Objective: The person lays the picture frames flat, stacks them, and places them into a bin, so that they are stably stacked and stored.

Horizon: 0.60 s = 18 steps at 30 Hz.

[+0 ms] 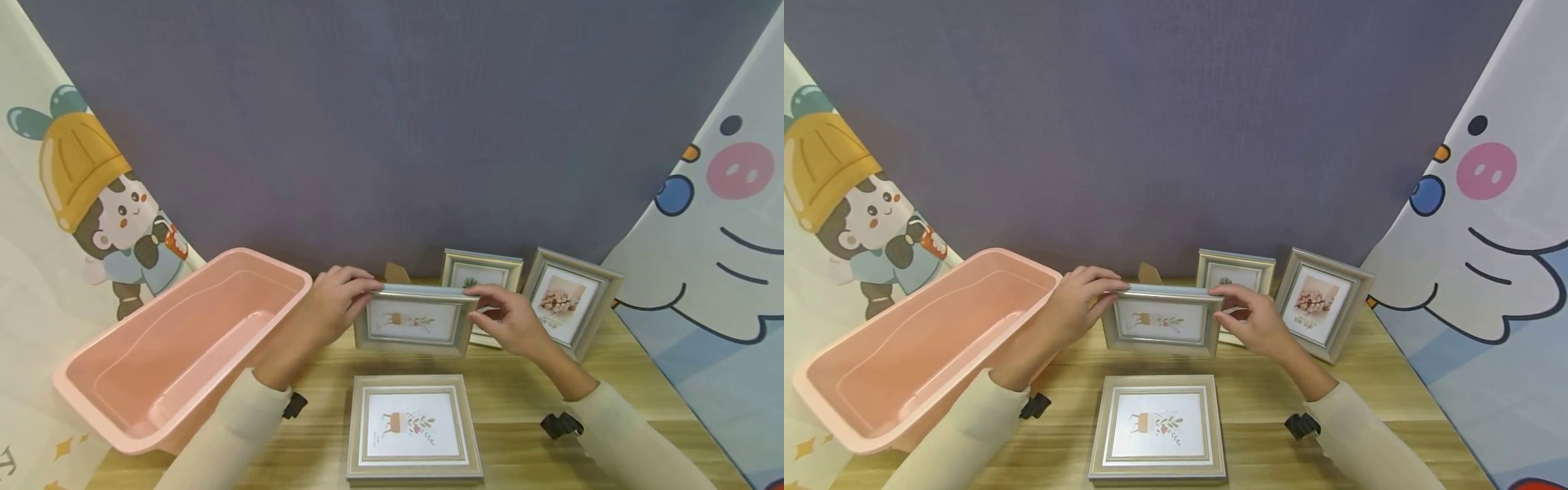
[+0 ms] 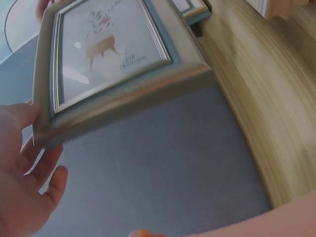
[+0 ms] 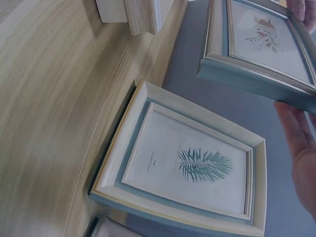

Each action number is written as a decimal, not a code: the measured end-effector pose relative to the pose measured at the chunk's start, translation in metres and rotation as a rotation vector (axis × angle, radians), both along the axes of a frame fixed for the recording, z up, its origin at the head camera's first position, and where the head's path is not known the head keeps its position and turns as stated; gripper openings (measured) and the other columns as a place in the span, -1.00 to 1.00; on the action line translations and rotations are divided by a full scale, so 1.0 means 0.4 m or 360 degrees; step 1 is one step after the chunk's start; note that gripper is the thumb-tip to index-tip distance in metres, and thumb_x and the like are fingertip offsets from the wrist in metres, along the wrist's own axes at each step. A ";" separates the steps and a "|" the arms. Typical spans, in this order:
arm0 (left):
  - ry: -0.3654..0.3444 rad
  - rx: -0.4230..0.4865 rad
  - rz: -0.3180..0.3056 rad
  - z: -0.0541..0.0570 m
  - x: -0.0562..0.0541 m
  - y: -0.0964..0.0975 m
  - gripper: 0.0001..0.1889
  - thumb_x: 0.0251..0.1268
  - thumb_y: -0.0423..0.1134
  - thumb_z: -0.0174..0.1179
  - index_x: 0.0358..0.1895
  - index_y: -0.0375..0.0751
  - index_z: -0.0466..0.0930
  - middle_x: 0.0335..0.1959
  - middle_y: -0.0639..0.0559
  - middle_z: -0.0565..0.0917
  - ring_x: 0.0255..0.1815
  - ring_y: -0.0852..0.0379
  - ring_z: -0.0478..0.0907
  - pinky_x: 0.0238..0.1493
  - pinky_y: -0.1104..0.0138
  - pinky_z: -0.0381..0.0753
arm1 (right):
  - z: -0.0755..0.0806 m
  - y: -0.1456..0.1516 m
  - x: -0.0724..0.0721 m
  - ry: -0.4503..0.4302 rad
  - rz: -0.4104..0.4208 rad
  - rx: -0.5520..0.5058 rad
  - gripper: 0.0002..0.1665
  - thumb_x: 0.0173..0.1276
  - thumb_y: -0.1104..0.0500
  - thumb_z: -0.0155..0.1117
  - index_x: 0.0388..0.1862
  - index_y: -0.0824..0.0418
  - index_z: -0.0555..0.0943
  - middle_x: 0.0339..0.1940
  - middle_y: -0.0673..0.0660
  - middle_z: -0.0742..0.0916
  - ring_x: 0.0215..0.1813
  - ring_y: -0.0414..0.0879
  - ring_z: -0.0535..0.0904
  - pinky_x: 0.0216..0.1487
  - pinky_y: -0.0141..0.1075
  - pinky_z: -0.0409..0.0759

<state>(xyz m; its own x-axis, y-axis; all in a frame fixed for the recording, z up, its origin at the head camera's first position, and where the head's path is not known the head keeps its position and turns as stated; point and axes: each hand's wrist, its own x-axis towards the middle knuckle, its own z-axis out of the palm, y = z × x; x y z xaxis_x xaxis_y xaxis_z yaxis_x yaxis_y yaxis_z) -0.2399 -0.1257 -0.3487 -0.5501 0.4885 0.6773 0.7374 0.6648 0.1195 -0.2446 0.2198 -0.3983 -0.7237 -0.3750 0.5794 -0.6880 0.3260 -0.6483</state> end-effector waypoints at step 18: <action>-0.0932 0.0470 -0.0258 -0.011 -0.022 -0.060 -0.62 0.40 -0.32 0.29 0.25 -0.21 0.59 0.21 -0.12 0.61 0.12 -0.03 0.60 0.15 -0.02 0.66 | -0.014 0.017 0.009 0.0038 0.0099 -0.0125 -0.51 0.18 0.62 0.33 0.10 0.40 0.60 0.03 -0.27 0.68 -0.14 -0.34 0.71 -0.27 -0.38 0.76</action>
